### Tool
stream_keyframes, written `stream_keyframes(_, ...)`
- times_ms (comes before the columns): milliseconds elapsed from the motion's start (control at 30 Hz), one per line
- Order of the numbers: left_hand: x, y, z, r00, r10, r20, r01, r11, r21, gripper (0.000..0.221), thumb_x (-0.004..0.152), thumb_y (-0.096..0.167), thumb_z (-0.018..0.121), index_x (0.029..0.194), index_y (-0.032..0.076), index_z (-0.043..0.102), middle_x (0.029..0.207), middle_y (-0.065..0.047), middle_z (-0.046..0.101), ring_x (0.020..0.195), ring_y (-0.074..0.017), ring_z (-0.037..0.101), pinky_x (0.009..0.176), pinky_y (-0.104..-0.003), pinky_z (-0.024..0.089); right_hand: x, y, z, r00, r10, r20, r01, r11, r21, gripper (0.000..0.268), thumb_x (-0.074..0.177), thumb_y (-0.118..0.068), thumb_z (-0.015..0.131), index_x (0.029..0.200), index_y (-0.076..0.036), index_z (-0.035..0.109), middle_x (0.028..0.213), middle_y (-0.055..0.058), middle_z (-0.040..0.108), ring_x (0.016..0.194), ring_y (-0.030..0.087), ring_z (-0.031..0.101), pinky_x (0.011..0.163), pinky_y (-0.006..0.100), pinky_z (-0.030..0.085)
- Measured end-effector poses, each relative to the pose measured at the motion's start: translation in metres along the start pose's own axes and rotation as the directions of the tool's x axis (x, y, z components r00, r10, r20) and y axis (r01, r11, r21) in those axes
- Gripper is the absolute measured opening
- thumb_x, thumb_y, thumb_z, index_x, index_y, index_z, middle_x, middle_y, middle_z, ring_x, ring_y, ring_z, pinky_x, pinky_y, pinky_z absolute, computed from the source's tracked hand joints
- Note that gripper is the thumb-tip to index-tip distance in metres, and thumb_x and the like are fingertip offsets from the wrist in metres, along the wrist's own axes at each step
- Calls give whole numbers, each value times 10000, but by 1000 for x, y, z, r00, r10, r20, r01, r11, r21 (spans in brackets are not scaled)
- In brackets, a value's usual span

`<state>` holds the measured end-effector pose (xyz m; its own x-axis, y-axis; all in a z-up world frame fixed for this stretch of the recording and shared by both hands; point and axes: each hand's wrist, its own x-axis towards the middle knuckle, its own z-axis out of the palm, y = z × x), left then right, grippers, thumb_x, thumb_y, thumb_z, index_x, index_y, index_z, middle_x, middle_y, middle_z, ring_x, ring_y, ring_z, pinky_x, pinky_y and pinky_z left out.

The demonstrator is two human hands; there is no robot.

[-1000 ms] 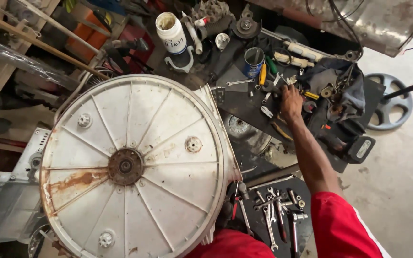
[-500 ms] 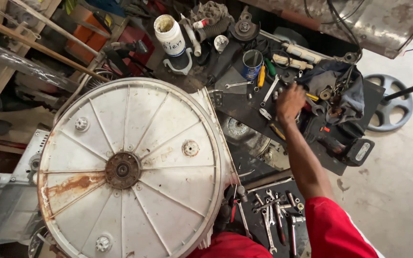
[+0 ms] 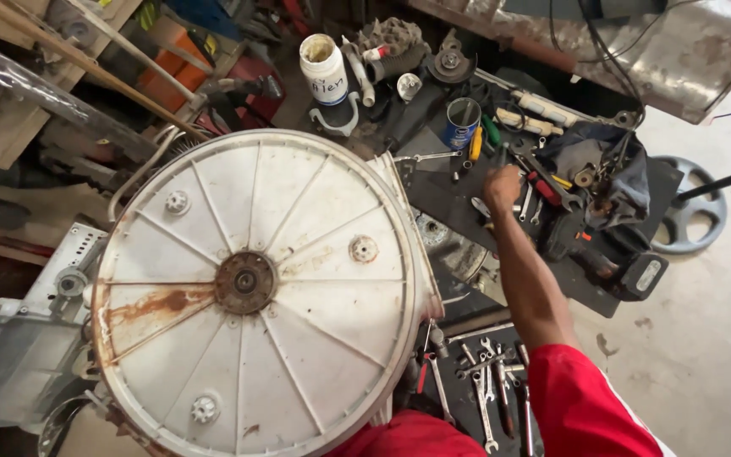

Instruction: Repairing a washing machine drum by loosening or tightening components with various hand tools like wrenches and pliers.

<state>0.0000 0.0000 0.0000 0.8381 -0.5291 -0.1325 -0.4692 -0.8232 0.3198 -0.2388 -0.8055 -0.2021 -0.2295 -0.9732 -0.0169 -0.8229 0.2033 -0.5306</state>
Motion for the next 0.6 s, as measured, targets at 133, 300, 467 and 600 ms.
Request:
stream_keyframes(133,31,-37,45,999,49,1,-49,999,10,947,631,430,868,1472,123,562,1179,-166,732,1078,-325,705,972,-378,540,-21,7,-70,980,146,137,-176,955,239,355,914,-441,686,1053,-127,779,966,220,751,1017,426,719,823,559,592)
stream_keyframes(300,61,-103,97,991,134,15,-135,991,25,968,624,448,874,1483,129,560,1189,-161,734,1091,-318,706,984,-371,537,-135,16,-214,658,-737,154,718,675,170,354,955,-319,768,1178,-44,751,1014,96,725,928,242,694,848,327,510)
stream_keyframes(467,106,-139,142,978,209,11,-209,977,46,989,618,466,880,1493,135,558,1200,-156,735,1103,-310,707,995,-363,533,-298,-74,-373,937,-167,307,-178,528,831,235,1012,-172,659,1176,-4,668,1044,94,727,839,165,695,784,292,604)
stream_keyframes(600,151,-191,145,974,225,2,-223,968,115,1006,613,481,885,1501,140,557,1208,-152,736,1113,-304,707,1005,-357,531,-398,-92,-456,987,-153,-48,145,725,673,203,1079,-248,714,1142,-56,740,997,55,742,859,111,704,794,229,585)
